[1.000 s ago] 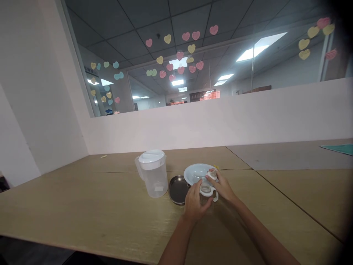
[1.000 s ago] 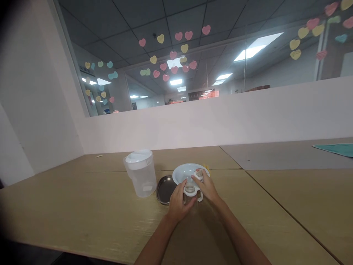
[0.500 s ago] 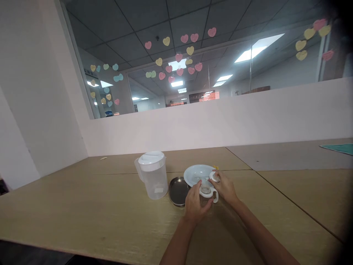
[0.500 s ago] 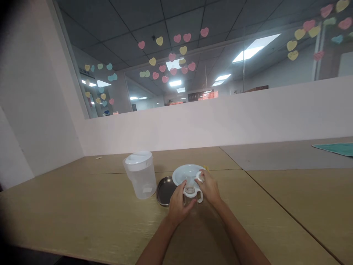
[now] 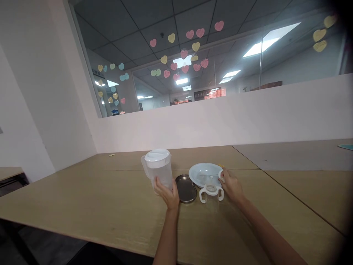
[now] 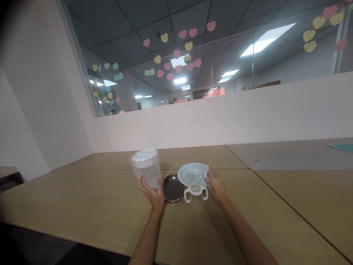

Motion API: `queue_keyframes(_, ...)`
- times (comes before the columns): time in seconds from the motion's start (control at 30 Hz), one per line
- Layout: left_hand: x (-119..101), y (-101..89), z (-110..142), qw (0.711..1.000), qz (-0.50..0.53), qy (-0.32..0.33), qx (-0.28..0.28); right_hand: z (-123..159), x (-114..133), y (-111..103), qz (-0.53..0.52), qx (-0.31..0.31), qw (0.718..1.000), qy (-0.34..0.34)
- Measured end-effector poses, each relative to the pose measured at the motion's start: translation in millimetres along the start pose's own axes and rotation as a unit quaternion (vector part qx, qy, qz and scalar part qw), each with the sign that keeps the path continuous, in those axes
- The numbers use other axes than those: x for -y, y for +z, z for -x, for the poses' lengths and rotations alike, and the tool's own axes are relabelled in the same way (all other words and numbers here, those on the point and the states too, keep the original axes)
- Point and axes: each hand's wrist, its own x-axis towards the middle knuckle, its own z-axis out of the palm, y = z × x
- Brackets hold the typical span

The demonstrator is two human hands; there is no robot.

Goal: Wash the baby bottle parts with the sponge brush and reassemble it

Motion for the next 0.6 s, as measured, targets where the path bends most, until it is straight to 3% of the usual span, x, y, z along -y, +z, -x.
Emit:
queue_keyframes(0.2,27,-0.2,-14,0.996,-0.059,-0.059,-0.029,0,6,-2,0.012,0.011,1.000,0.017)
queue_keyframes(0.4,24,7.2,-13,0.995,-0.068,-0.065,0.035,-2,11,-3,0.001,-0.046,0.998,-0.032)
queue_keyframes(0.6,40,11.6,-22,0.989,-0.092,-0.086,0.072,1,3,1,0.056,-0.033,0.997,-0.032)
